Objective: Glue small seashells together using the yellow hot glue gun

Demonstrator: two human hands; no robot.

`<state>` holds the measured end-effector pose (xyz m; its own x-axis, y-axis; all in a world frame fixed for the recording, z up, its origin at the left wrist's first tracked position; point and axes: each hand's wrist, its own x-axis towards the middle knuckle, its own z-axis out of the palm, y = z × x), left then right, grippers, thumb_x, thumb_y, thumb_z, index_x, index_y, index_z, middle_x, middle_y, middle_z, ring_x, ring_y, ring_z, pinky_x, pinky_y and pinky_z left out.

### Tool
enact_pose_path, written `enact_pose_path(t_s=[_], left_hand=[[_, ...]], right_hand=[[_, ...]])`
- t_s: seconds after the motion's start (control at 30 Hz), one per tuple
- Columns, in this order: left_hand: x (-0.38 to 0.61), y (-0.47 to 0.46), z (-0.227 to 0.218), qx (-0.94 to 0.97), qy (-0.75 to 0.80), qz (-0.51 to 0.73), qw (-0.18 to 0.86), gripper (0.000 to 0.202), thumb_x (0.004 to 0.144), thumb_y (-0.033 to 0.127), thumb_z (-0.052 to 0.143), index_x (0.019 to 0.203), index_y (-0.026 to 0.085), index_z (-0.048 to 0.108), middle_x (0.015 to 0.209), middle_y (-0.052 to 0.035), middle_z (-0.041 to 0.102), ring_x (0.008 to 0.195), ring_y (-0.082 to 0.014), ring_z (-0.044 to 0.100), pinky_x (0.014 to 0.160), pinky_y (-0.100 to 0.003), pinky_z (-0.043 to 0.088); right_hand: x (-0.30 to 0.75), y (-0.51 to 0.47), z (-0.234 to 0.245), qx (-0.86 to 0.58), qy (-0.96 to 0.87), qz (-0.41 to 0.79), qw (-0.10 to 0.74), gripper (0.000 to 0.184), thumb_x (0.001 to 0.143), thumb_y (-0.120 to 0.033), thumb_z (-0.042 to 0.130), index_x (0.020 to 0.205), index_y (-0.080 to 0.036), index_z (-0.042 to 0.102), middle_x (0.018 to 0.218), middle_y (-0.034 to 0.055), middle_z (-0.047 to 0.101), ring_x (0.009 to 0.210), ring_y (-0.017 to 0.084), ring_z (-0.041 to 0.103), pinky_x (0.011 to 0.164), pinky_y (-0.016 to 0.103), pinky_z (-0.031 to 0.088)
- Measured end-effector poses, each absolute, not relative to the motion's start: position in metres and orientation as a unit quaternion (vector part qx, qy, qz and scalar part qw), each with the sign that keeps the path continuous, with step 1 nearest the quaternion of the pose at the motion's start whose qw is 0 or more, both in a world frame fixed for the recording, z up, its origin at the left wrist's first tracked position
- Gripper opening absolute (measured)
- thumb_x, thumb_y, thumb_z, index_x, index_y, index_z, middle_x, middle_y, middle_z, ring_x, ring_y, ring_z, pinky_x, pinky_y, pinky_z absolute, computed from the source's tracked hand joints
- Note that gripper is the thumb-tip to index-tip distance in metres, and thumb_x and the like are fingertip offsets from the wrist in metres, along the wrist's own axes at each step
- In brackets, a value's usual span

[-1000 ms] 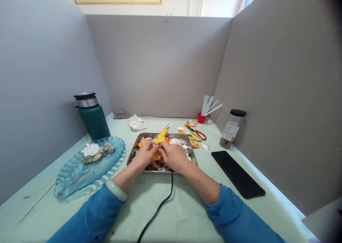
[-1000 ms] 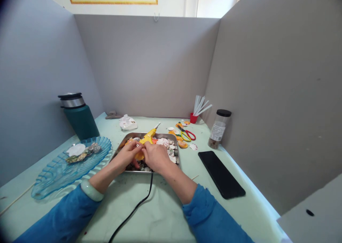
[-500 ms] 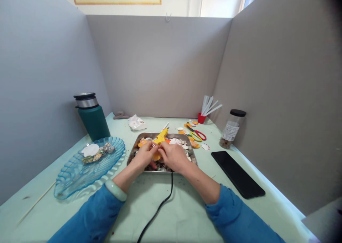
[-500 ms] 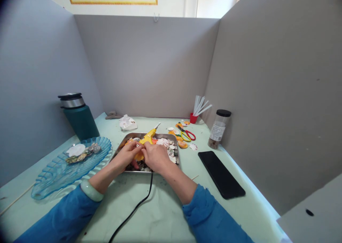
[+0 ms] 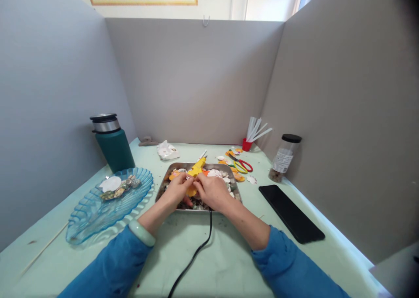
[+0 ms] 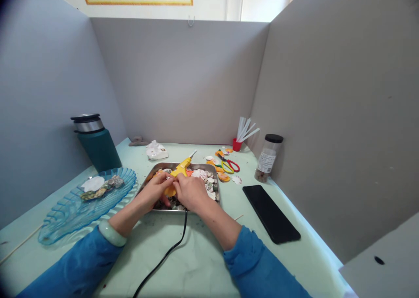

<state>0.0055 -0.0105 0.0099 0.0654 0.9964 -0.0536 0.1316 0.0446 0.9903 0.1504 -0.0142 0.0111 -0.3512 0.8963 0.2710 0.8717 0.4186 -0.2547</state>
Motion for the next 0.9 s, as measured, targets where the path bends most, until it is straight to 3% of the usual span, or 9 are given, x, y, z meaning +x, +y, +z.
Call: enact_pose_path(t_s=[0.9], left_hand=[[0.0045,-0.0070,0.0057,0.536,0.521,0.433,0.504,0.023,0.080,0.036,0.066,0.087,0.017,0.055,0.072,0.0022,0.054,0.044,-0.0094,0.053,0.032,-0.023,0.048]], right_hand=[[0.1507,-0.0123,0.0092,-0.536,-0.825,0.023,0.179,0.031,0.101,-0.037,0.037,0.107,-0.020,0.062,0.091,0.0076,0.073,0.084,0.020,0.067,0.071,0.028,0.038]])
